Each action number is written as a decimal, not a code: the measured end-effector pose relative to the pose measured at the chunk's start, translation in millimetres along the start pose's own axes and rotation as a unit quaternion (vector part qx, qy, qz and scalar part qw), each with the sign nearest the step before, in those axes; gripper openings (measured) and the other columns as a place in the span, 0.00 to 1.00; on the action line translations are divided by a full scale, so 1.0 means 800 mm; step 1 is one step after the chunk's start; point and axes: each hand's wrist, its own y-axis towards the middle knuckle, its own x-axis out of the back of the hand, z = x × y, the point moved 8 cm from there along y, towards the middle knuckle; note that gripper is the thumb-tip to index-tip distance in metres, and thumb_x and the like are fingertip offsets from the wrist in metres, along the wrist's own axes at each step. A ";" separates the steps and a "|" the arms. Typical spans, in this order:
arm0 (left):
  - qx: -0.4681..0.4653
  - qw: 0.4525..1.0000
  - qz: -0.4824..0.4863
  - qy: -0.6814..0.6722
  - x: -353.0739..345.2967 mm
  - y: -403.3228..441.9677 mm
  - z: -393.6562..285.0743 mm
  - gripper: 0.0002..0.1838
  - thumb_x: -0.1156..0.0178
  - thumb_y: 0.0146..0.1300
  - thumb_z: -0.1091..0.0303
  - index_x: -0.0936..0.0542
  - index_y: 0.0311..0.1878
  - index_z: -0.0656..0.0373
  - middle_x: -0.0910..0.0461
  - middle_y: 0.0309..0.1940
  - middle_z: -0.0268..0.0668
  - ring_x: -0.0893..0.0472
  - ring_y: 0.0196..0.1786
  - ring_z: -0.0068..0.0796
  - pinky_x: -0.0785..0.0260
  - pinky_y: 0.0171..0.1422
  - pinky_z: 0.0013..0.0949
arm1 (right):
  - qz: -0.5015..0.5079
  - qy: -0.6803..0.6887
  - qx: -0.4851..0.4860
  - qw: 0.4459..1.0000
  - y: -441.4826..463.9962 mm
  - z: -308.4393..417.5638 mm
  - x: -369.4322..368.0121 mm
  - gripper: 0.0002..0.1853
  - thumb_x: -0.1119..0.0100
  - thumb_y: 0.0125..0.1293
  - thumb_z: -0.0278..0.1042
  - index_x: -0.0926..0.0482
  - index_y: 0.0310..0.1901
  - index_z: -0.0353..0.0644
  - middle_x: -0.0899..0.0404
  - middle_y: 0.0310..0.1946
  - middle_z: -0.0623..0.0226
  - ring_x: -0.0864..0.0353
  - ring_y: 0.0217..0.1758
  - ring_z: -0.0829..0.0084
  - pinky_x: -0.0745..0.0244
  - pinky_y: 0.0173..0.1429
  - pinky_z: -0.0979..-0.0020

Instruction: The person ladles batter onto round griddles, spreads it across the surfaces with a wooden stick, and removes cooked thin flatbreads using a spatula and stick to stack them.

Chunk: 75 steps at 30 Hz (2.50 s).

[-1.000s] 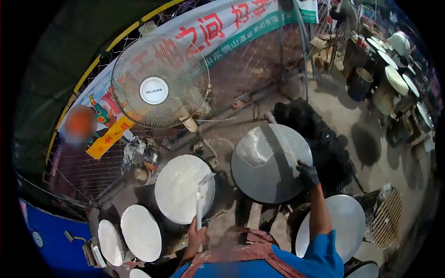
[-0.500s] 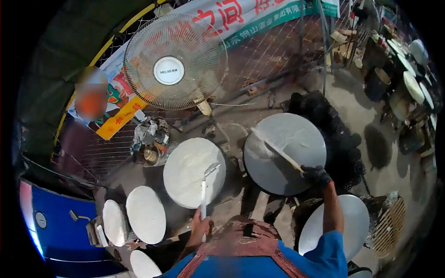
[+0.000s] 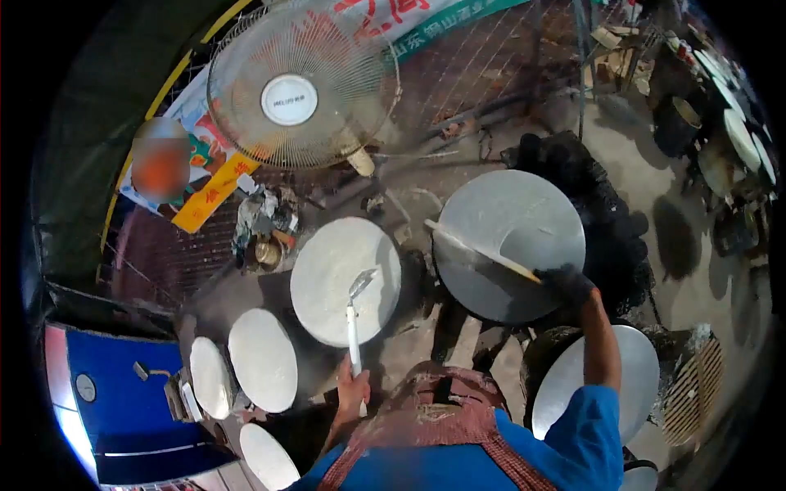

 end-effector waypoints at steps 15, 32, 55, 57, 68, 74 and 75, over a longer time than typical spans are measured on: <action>0.006 0.999 0.031 -0.036 0.034 -0.024 0.028 0.27 0.52 0.55 0.78 0.44 0.59 0.57 0.39 0.15 0.30 0.39 0.10 0.18 0.47 0.10 0.23 | -0.042 -0.047 -0.018 0.998 -0.030 0.031 0.016 0.12 0.52 0.59 0.37 0.23 0.42 0.45 0.24 0.29 0.72 0.28 0.29 0.73 0.33 0.33 0.72; 0.032 0.966 0.218 -0.137 0.130 0.004 0.032 0.33 0.52 0.55 0.77 0.50 0.64 0.48 0.41 0.11 0.28 0.41 0.08 0.16 0.48 0.08 0.21 | -0.391 -0.057 0.022 0.918 -0.122 -0.025 -0.359 0.17 0.48 0.57 0.39 0.26 0.48 0.45 0.25 0.44 0.59 0.26 0.48 0.64 0.33 0.49 0.69; 0.111 0.824 0.395 -0.390 0.108 -0.026 0.044 0.26 0.58 0.60 0.71 0.46 0.62 0.39 0.40 0.11 0.32 0.39 0.07 0.21 0.45 0.07 0.25 | -0.415 -0.366 0.082 0.829 -0.097 -0.071 -0.317 0.13 0.53 0.55 0.37 0.24 0.40 0.46 0.23 0.33 0.57 0.25 0.34 0.60 0.31 0.37 0.61; 0.142 0.822 0.401 -0.379 0.101 -0.031 0.045 0.27 0.62 0.61 0.71 0.49 0.63 0.40 0.39 0.11 0.33 0.40 0.07 0.21 0.44 0.06 0.25 | -0.400 -0.296 0.050 0.866 -0.160 -0.028 -0.324 0.15 0.55 0.57 0.41 0.25 0.42 0.46 0.23 0.34 0.57 0.24 0.34 0.62 0.30 0.35 0.64; 0.232 0.855 0.379 -0.266 0.060 -0.019 0.061 0.26 0.61 0.61 0.73 0.47 0.61 0.39 0.42 0.13 0.30 0.42 0.09 0.20 0.47 0.07 0.25 | -0.315 -0.230 -0.155 0.908 -0.142 -0.086 -0.289 0.21 0.60 0.62 0.41 0.35 0.56 0.45 0.37 0.56 0.55 0.36 0.57 0.65 0.41 0.58 0.68; 0.198 0.887 0.379 -0.173 0.040 -0.022 0.044 0.24 0.58 0.60 0.73 0.48 0.57 0.37 0.44 0.12 0.28 0.45 0.08 0.18 0.50 0.07 0.22 | -0.560 0.002 -0.046 0.827 -0.180 -0.071 -0.180 0.17 0.52 0.58 0.39 0.24 0.43 0.37 0.23 0.37 0.55 0.24 0.36 0.61 0.32 0.43 0.64; 0.205 0.886 0.381 -0.169 0.032 -0.022 0.046 0.24 0.58 0.60 0.73 0.47 0.57 0.37 0.44 0.12 0.28 0.45 0.08 0.18 0.50 0.07 0.22 | -0.514 -0.084 -0.091 0.849 -0.150 -0.063 -0.157 0.19 0.49 0.56 0.42 0.26 0.46 0.39 0.24 0.40 0.55 0.25 0.34 0.57 0.32 0.41 0.64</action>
